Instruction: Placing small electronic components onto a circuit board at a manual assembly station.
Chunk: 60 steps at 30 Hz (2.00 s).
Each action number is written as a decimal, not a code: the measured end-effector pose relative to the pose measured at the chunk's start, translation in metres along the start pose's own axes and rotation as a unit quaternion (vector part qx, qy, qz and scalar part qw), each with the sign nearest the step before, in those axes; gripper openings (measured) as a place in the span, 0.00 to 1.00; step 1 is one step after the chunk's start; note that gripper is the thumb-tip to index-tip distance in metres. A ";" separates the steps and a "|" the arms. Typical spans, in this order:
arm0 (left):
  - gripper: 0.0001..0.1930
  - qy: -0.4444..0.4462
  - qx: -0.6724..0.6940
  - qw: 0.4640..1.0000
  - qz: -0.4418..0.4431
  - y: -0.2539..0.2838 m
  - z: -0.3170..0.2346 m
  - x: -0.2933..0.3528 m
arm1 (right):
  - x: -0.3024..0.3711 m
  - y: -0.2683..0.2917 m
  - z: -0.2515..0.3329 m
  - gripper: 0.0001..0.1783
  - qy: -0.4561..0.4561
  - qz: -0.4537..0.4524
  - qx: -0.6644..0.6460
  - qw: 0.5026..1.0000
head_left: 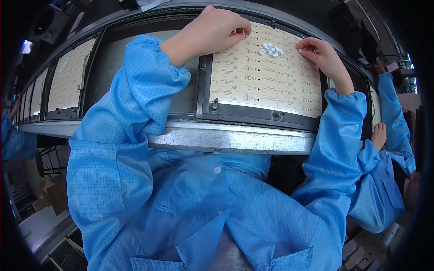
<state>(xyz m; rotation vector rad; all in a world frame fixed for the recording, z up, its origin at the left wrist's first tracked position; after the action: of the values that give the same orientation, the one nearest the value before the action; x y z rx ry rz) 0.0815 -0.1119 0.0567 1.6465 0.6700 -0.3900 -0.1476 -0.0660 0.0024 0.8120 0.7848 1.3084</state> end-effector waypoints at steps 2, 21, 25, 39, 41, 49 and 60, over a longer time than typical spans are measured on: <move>0.08 -0.058 -0.017 0.996 -0.067 0.014 -0.013 0.000 | 0.003 0.000 0.007 0.08 0.008 -0.016 0.006 1.000; 0.06 0.049 -0.004 0.998 0.025 -0.028 0.010 -0.008 | 0.017 -0.008 0.076 0.07 0.112 -0.015 0.013 0.994; 0.06 0.030 -0.016 0.999 0.028 -0.027 0.001 -0.011 | 0.022 0.009 0.065 0.06 0.147 -0.060 0.006 0.987; 0.06 0.015 -0.007 1.000 0.019 -0.029 -0.003 -0.010 | 0.022 0.020 0.033 0.09 0.117 -0.092 -0.001 0.989; 0.06 0.030 0.002 0.999 0.021 -0.029 -0.002 -0.010 | 0.022 0.022 0.032 0.10 0.112 -0.093 -0.005 0.989; 0.05 -0.032 -0.122 0.992 0.016 -0.036 -0.020 -0.009 | 0.026 0.025 0.025 0.09 0.087 -0.095 0.006 0.992; 0.07 0.045 -0.098 0.992 0.064 -0.073 -0.013 -0.043 | 0.039 0.019 0.010 0.07 0.004 -0.036 -0.070 0.997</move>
<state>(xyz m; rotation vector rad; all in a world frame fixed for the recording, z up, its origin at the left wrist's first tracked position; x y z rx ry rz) 0.0013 -0.1020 0.0276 1.5156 0.6444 -0.1529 -0.1451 -0.0264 0.0220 0.6619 0.7134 1.2883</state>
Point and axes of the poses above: each hand's wrist, its own x-axis away from the middle knuckle, its own y-axis out of the back of the hand, z = x × y, the point moved 10 cm from there along -x, towards the middle knuckle, and after that the axes turned 7 degrees about -z, right-handed, at the moved point
